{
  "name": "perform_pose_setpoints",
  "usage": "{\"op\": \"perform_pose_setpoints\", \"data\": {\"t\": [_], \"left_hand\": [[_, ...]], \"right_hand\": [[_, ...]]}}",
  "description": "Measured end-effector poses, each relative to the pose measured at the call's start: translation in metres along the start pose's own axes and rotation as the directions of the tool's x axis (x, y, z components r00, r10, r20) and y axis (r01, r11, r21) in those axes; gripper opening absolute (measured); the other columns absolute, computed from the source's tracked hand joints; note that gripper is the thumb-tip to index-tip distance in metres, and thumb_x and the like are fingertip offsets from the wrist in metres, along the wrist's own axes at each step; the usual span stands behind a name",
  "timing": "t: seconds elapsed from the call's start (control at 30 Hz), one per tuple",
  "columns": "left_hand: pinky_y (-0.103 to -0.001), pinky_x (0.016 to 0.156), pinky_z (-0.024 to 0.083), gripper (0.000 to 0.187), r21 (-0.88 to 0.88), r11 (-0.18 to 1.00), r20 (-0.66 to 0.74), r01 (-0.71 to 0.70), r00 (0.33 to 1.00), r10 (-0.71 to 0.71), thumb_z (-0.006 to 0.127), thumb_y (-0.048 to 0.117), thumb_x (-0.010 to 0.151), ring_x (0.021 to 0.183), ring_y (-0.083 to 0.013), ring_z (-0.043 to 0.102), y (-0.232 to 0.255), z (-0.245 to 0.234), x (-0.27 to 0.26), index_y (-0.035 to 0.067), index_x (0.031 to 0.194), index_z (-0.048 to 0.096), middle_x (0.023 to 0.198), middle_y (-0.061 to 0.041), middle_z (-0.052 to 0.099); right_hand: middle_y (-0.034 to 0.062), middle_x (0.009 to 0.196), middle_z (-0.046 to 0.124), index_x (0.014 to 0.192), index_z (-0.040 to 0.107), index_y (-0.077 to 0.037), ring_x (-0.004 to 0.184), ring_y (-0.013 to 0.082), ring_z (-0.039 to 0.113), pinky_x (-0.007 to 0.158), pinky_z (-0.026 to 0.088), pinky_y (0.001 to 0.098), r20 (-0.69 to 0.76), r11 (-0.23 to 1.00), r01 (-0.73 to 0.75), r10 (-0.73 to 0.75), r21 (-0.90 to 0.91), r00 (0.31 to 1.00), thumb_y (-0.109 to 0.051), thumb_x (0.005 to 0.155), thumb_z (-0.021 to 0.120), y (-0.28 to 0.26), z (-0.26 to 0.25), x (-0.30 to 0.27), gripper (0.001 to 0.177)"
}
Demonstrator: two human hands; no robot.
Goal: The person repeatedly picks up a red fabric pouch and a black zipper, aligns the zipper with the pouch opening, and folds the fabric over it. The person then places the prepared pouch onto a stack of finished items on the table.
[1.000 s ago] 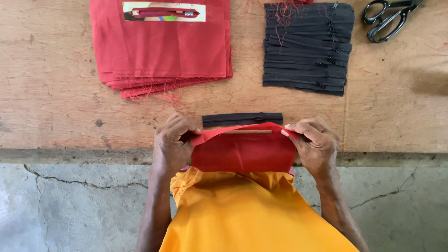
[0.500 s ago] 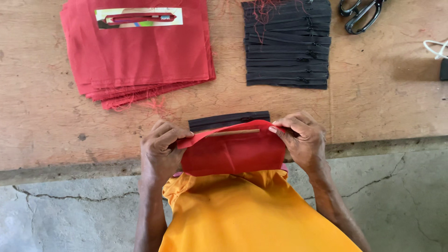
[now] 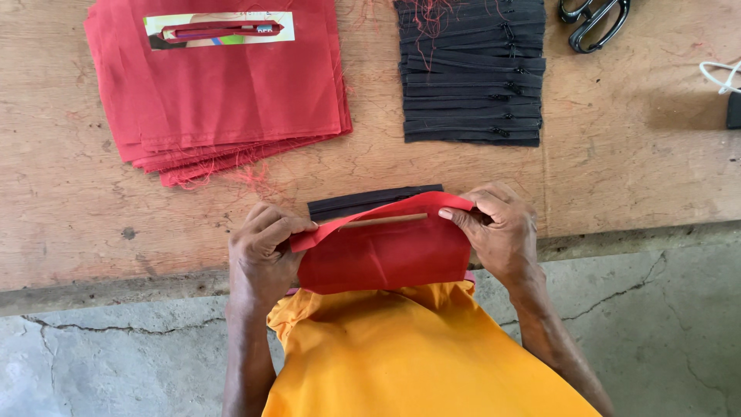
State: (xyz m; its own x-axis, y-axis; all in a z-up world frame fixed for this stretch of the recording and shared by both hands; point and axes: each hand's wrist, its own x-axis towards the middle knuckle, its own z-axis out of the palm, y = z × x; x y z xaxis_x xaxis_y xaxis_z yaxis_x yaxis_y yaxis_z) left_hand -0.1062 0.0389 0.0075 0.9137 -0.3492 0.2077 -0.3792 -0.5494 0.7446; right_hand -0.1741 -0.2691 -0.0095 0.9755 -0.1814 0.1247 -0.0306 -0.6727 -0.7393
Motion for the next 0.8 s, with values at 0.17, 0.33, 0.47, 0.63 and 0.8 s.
{"op": "perform_pose_setpoints", "data": {"t": [0.17,0.33,0.47,0.63,0.8], "left_hand": [[-0.034,0.076,0.055,0.028,-0.035,0.999,-0.003,-0.01,1.0,0.01,0.081,-0.007,0.065,0.086,-0.0228,0.067,0.002,-0.002,0.001,0.004,0.09,0.074,0.089,-0.004,0.074],[-0.031,0.072,0.056,0.021,-0.078,0.997,-0.019,0.028,0.999,-0.029,0.081,-0.007,0.073,0.083,-0.0194,0.069,0.004,0.0,0.003,0.003,0.088,0.072,0.088,-0.005,0.073],[-0.028,0.062,0.052,0.016,-0.148,0.973,-0.016,0.18,0.983,-0.184,0.084,-0.002,0.079,0.072,-0.016,0.065,0.007,0.001,0.003,0.002,0.088,0.072,0.082,-0.008,0.069],[-0.027,0.069,0.054,0.018,-0.195,0.968,-0.078,0.158,0.981,-0.175,0.084,0.004,0.084,0.076,-0.0139,0.066,0.004,0.005,0.002,0.001,0.092,0.068,0.088,-0.008,0.07],[-0.028,0.07,0.053,0.019,-0.173,0.974,-0.112,0.149,0.979,-0.169,0.085,0.005,0.085,0.077,-0.0148,0.065,0.0,0.008,0.003,0.0,0.093,0.069,0.088,-0.008,0.071]], "right_hand": [[0.0049,0.08,0.068,0.085,0.073,-0.001,0.069,0.0149,0.06,0.057,0.047,0.0305,0.018,1.0,0.01,-0.01,-0.003,1.0,-0.016,0.08,0.087,0.002,-0.001,0.001,0.022],[0.004,0.075,0.064,0.082,0.072,-0.001,0.064,0.0151,0.055,0.054,0.045,0.0305,0.041,0.999,-0.043,0.044,-0.025,0.998,-0.018,0.079,0.088,0.006,0.0,0.004,0.023],[0.0023,0.073,0.063,0.088,0.076,-0.003,0.064,0.0138,0.055,0.054,0.045,0.0304,0.038,0.998,-0.059,0.059,-0.015,0.998,-0.019,0.08,0.087,0.005,0.0,0.008,0.021],[0.0031,0.077,0.066,0.091,0.075,-0.002,0.067,0.0127,0.06,0.058,0.049,0.0294,0.011,0.996,-0.092,0.092,0.02,0.996,-0.021,0.083,0.087,0.001,-0.002,0.015,0.024],[0.0041,0.076,0.068,0.09,0.076,-0.002,0.066,0.0137,0.062,0.059,0.05,0.0293,0.005,0.991,-0.129,0.129,0.03,0.992,-0.02,0.084,0.087,-0.001,0.0,0.019,0.023]]}}
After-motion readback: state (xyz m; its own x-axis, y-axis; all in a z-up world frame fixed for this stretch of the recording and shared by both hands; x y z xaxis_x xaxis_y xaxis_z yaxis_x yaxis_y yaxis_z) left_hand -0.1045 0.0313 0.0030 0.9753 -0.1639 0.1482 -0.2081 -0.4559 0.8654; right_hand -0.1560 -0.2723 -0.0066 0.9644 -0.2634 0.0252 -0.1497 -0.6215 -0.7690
